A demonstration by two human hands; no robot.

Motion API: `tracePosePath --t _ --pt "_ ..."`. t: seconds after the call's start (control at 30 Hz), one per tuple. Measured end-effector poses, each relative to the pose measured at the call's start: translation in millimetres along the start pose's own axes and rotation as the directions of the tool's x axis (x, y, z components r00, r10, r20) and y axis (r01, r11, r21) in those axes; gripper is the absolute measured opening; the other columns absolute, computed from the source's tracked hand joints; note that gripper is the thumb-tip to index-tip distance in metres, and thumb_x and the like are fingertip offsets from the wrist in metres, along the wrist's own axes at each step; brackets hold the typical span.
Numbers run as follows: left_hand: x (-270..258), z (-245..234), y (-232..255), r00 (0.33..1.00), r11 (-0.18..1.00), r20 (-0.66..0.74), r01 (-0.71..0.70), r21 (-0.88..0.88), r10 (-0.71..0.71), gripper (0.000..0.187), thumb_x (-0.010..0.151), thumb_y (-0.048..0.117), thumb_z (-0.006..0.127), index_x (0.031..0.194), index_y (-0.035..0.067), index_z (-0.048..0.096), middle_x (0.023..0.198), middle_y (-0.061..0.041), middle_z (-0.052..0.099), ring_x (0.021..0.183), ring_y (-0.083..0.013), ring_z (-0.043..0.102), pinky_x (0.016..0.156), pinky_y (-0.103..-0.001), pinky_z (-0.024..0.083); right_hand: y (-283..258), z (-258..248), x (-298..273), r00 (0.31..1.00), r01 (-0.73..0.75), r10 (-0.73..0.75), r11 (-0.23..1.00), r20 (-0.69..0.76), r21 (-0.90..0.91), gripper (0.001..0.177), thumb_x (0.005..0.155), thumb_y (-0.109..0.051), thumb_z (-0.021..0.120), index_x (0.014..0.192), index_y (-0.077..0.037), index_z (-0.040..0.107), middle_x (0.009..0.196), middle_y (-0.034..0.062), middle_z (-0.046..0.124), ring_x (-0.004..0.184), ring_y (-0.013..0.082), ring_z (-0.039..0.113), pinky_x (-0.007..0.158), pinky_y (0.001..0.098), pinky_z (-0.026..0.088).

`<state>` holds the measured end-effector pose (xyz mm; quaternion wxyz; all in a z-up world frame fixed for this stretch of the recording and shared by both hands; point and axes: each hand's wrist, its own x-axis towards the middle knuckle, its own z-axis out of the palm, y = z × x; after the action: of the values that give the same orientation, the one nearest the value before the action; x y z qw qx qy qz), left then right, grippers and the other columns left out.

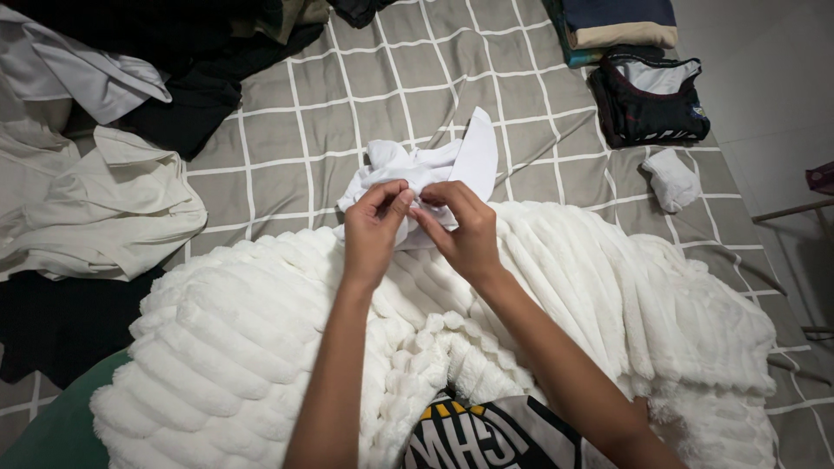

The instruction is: The person folds a striped blue and beige t-shirt on a bed, smoothing and aligning it before folding it into a compact rectangle. They then pick up a white t-shirt, turn it inside out, and begin folding it.

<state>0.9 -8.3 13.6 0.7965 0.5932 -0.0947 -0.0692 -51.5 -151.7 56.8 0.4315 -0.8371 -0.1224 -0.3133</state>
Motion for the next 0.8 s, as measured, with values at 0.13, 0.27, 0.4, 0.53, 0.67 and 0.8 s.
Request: tracePosePath --t 0.13,0.27,0.4,0.53,0.67,0.8 --pt "9.8 -9.8 19.8 0.993 0.989 0.115 -0.016 0.148 -0.001 0.016 0.097 0.009 0.07 0.109 0.0 0.075 0.106 -0.002 0.074 0.097 -0.0087 0.067 0.089 -0.024 0.055 20.7 8.6 -0.1 0.947 -0.317 0.303 0.937 0.109 0.149 0.022 0.088 -0.006 0.082 0.106 0.0 0.071 0.091 0.0078 0.074 0.08 0.0119 0.072 0.073 0.0243 0.059" --pt "33.6 -21.0 38.6 0.974 0.982 0.228 -0.034 0.183 -0.008 0.016 0.098 0.006 0.066 0.11 0.004 0.077 0.104 -0.002 0.074 0.097 -0.0098 0.069 0.088 -0.025 0.056 66.0 2.4 11.1 0.856 -0.515 0.4 0.717 0.327 0.471 0.011 0.096 -0.008 0.073 0.106 -0.003 0.072 0.093 0.0008 0.074 0.085 0.0057 0.069 0.077 0.0236 0.057" --pt "83.3 -56.1 66.8 0.982 0.86 -0.16 -0.005 0.511 0.101 0.02 0.096 0.005 0.058 0.105 0.013 0.075 0.113 0.001 0.077 0.097 -0.0102 0.072 0.084 -0.028 0.059 138.2 -41.0 42.2 0.949 -0.31 0.314 0.944 -0.024 0.114 0.018 0.106 -0.022 0.06 0.11 -0.005 0.065 0.091 -0.0018 0.066 0.078 0.0062 0.057 0.064 0.0248 0.048" --pt "128.2 -130.1 110.4 0.824 0.642 -0.222 -0.208 0.738 0.521 0.018 0.102 -0.001 0.062 0.105 0.013 0.074 0.11 -0.003 0.071 0.101 -0.0159 0.068 0.091 -0.033 0.057 217.3 -107.5 77.3 0.789 -0.536 0.566 0.825 -0.241 0.181 0.028 0.113 -0.033 0.045 0.115 -0.007 0.057 0.088 -0.0029 0.055 0.075 0.0066 0.053 0.065 0.0249 0.049" --pt "165.4 -190.7 149.3 0.614 0.494 -0.21 -0.34 0.8 0.761 0.022 0.1 -0.008 0.056 0.102 0.01 0.067 0.114 -0.002 0.065 0.103 -0.0132 0.068 0.091 -0.031 0.058 273.9 -167.8 114.8 0.779 -0.409 0.484 0.874 -0.398 0.262 0.019 0.108 -0.02 0.048 0.105 -0.005 0.059 0.088 -0.0006 0.053 0.077 0.0084 0.049 0.066 0.0287 0.045" --pt "201.3 -217.3 171.8 0.38 0.25 -0.088 -0.403 0.881 0.921 0.021 0.106 -0.012 0.055 0.098 0.006 0.063 0.107 -0.006 0.061 0.096 -0.0184 0.065 0.089 -0.035 0.054 271.7 -195.0 156.9 0.636 -0.471 0.526 0.844 -0.565 0.255 0.016 0.104 -0.018 0.054 0.098 -0.003 0.057 0.083 0.0003 0.054 0.072 0.009 0.048 0.062 0.0298 0.042"
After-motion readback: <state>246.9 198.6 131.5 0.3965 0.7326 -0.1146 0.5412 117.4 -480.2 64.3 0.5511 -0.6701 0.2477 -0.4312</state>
